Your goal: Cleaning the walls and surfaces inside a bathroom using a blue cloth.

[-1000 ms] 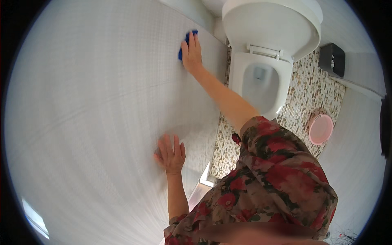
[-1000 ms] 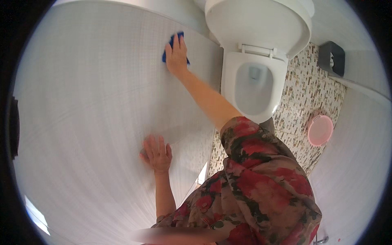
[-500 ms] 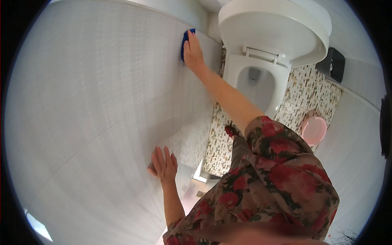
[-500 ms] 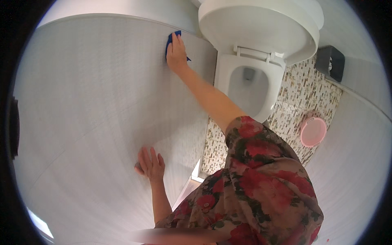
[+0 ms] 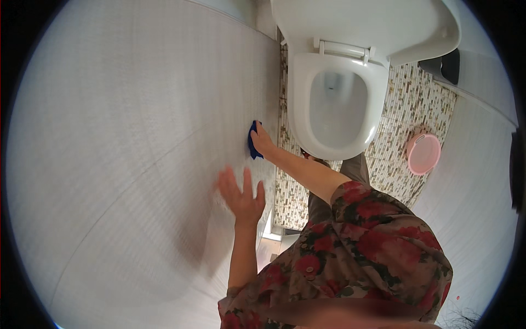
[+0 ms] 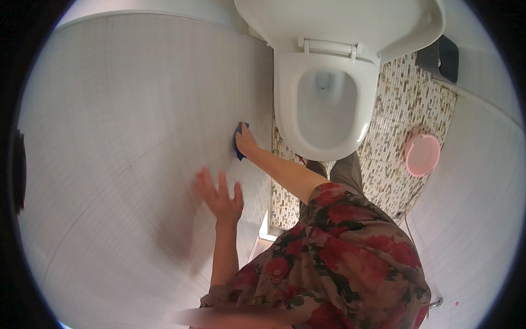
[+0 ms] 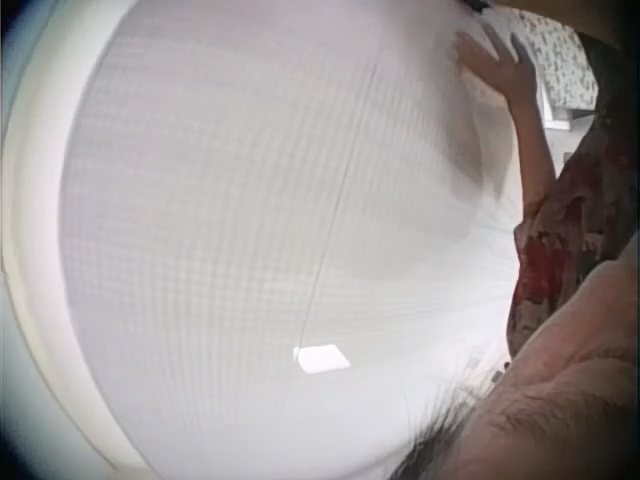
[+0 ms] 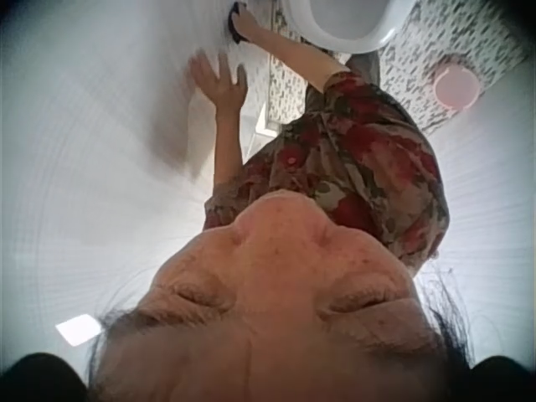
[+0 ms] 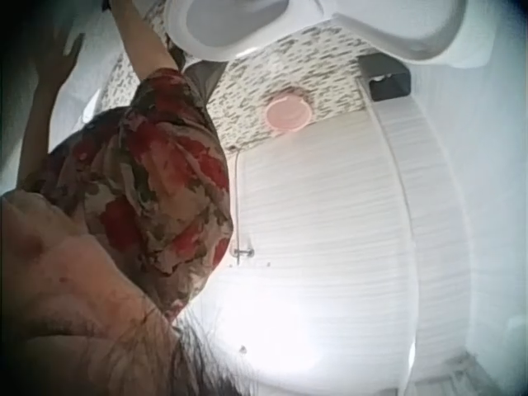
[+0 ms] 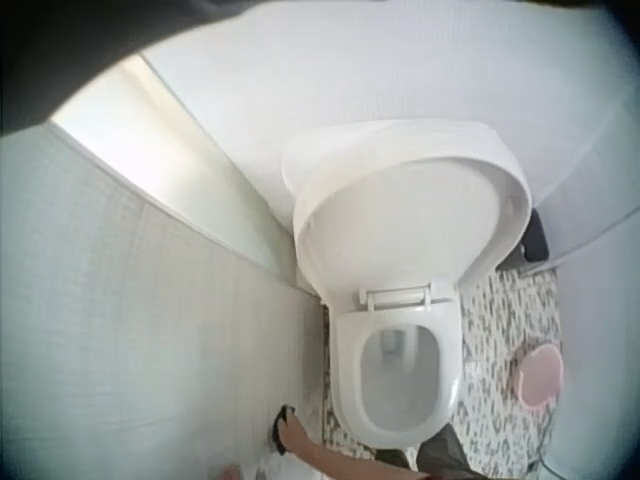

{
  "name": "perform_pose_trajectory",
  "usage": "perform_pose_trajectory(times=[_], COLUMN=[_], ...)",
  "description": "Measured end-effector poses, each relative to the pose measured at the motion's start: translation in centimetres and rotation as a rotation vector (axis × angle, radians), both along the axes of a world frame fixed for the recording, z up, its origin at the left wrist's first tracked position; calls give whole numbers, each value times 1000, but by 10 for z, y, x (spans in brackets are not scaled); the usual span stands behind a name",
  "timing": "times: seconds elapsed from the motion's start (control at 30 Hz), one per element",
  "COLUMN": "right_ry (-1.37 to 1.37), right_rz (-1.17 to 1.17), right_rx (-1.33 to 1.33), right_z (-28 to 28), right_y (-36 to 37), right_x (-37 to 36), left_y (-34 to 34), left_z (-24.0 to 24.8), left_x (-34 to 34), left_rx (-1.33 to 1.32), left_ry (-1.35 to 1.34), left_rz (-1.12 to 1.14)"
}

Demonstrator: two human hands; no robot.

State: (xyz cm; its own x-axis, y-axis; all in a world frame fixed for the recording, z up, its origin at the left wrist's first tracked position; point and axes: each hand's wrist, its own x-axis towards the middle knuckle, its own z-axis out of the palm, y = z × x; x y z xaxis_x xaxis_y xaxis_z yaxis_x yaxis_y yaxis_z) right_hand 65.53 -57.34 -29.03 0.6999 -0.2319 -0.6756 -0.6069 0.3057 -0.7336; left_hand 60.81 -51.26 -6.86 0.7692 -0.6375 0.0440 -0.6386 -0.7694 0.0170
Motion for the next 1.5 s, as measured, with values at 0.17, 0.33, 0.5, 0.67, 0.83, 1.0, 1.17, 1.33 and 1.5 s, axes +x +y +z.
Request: perform_pose_trajectory(times=[0.17, 0.33, 0.5, 0.67, 0.83, 1.0, 1.17, 1.33, 1.5], right_ry=[-251, -460, -325, 169, 349, 239, 12, -204, -369], right_rz=[-224, -219, -319, -168, -355, -375, -483, -412, -302], right_rx=[-228, -401, -284, 31, 576, 506, 323, -278, -40], right_z=[-41, -64, -121, -139, -165, -165, -31, 59, 130], right_y=[-57, -139, -102, 41, 134, 73, -32, -52, -30], right_x=[67, 148, 119, -8, -121, -71, 55, 66, -3], left_y=[-29, -6, -13, 1, -17, -23, -9, -10, -1], left_z=[-58, -80, -88, -89, -95, -89, -73, -37, 19], left_x=[38, 41, 42, 45, 48, 46, 41, 26, 2], left_rx=[-115, -105, -79, -49, 12, 5, -21, -246, -385], left_ry=[202, 138, 71, 6, -41, -24, 48, 129, 85], left_rz=[-49, -139, -161, -157, -225, -223, -148, -123, -131])
